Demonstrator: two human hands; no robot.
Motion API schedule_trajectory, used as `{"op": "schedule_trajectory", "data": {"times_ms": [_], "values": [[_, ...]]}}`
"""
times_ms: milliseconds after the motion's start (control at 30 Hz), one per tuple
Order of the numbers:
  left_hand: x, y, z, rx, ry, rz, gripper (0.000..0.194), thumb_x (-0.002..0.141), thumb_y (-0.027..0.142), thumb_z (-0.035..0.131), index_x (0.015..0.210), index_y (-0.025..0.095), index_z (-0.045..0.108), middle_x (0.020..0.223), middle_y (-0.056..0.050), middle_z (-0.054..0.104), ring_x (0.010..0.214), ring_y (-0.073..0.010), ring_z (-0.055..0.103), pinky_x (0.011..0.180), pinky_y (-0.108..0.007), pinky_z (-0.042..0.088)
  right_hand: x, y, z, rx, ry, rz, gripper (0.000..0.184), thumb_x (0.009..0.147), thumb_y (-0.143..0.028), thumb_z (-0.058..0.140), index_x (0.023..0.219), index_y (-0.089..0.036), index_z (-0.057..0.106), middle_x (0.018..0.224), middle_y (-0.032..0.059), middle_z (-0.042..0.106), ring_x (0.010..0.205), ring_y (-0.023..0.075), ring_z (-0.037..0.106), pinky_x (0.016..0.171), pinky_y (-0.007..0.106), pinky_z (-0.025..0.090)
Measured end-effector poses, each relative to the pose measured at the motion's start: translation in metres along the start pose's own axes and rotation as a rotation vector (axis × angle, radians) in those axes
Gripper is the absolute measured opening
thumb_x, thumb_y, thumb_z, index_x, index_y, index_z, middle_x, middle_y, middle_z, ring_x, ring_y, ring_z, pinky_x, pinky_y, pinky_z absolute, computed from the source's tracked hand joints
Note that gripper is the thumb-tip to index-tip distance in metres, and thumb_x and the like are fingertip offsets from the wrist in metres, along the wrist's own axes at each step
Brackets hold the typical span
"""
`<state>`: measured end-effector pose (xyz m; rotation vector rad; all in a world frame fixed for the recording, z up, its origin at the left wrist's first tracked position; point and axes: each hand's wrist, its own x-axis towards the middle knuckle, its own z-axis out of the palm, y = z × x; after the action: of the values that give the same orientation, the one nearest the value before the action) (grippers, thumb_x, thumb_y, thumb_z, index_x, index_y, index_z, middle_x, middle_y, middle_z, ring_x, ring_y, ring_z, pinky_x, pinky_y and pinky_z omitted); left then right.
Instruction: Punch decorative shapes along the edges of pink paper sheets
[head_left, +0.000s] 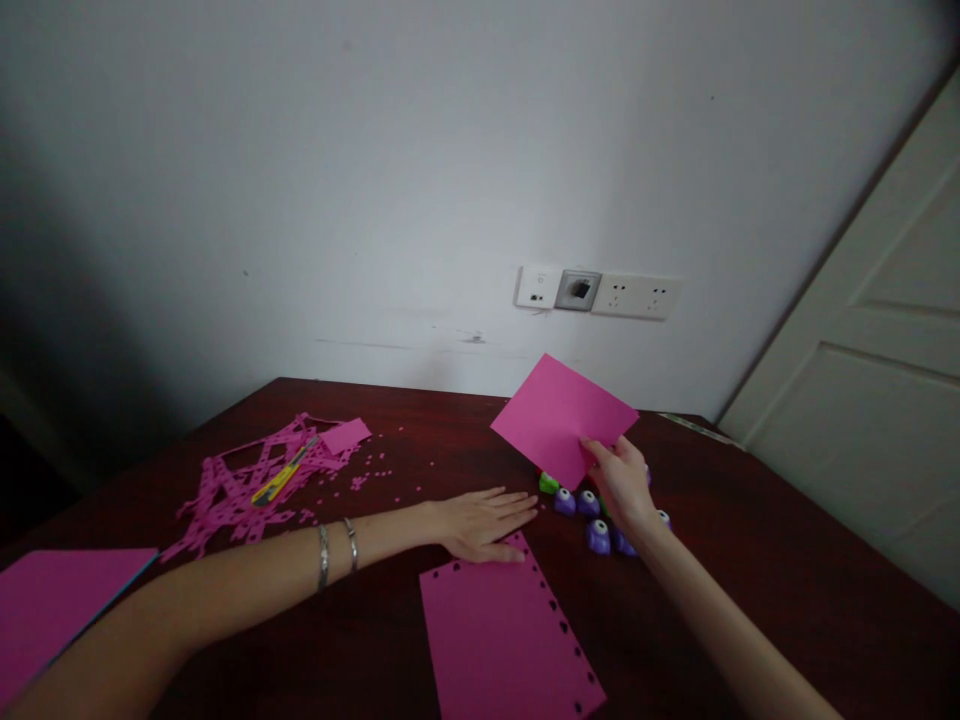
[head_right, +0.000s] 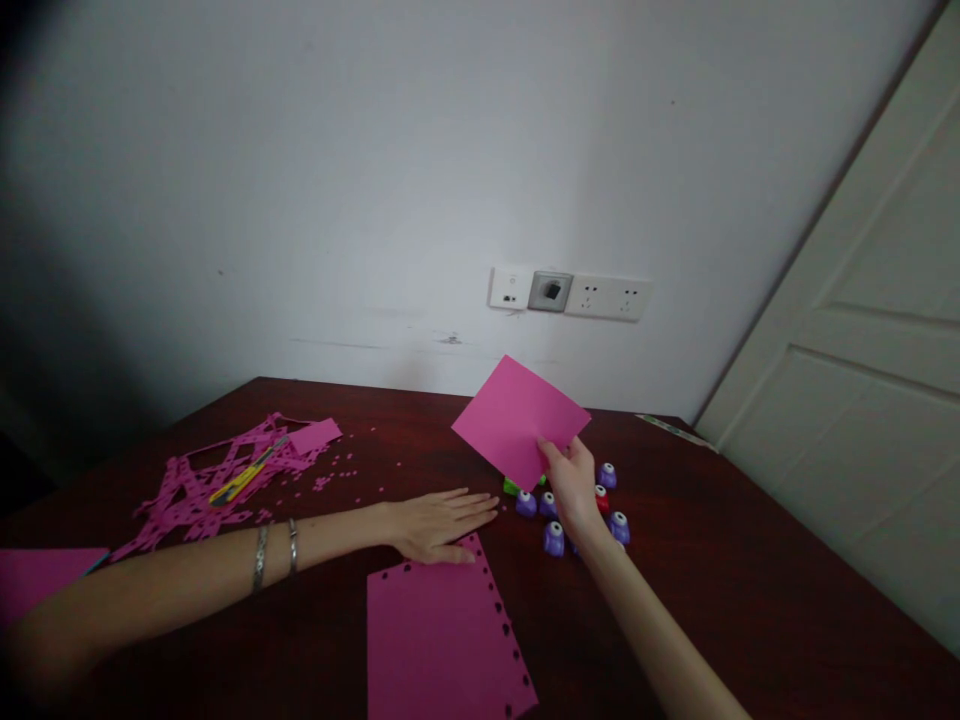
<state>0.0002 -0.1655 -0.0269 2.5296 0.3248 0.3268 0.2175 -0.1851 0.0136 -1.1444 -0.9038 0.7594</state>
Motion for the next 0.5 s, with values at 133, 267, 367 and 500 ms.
{"op": "schedule_trajectory", "data": {"times_ms": [133,267,367,500], "values": [[-0.023,-0.001,-0.013,0.007,0.102,-0.042,0.061,0.077,0.041,0.052,0.131,0.045,0.024,0.140,0.007,0.029,0.129,-0.0180,0.029,0.107,-0.033,0.020,-0.001,0.000,0.002,0.028,-0.023,0.056,0.027,0.061,-0.032,0.062,0.085,-0.023,0.053,0.089,0.0043,0.065,0.079,0.0200,0.062,0.067,0.029,0.052],[-0.033,-0.004,-0.016,0.098,0.068,-0.059,0.064,0.079,0.044,0.048,0.135,0.039,0.018,0.142,0.003,0.023,0.131,-0.0195,0.024,0.108,-0.033,0.017,0.001,0.003,0.004,0.025,-0.027,0.069,0.026,0.062,-0.031,0.062,0.086,-0.023,0.053,0.089,0.0044,0.064,0.077,0.0190,0.062,0.067,0.029,0.052],[-0.026,-0.003,-0.006,0.195,-0.034,-0.030,0.072,0.080,0.050,0.044,0.140,0.023,0.014,0.144,-0.007,0.017,0.133,-0.0228,0.017,0.110,-0.034,0.011,0.000,0.003,0.006,0.009,-0.017,0.041,0.025,0.064,-0.032,0.060,0.086,-0.022,0.052,0.087,0.0044,0.064,0.075,0.0184,0.062,0.066,0.029,0.052],[0.000,0.006,0.015,0.289,-0.112,0.074,0.078,0.082,0.056,0.037,0.141,0.012,0.012,0.146,-0.013,0.014,0.134,-0.0228,0.011,0.111,-0.035,0.008,-0.003,-0.005,0.011,0.097,0.021,0.023,0.021,0.063,-0.029,0.061,0.081,-0.023,0.053,0.077,0.0009,0.063,0.066,0.0155,0.061,0.058,0.026,0.050]]}}
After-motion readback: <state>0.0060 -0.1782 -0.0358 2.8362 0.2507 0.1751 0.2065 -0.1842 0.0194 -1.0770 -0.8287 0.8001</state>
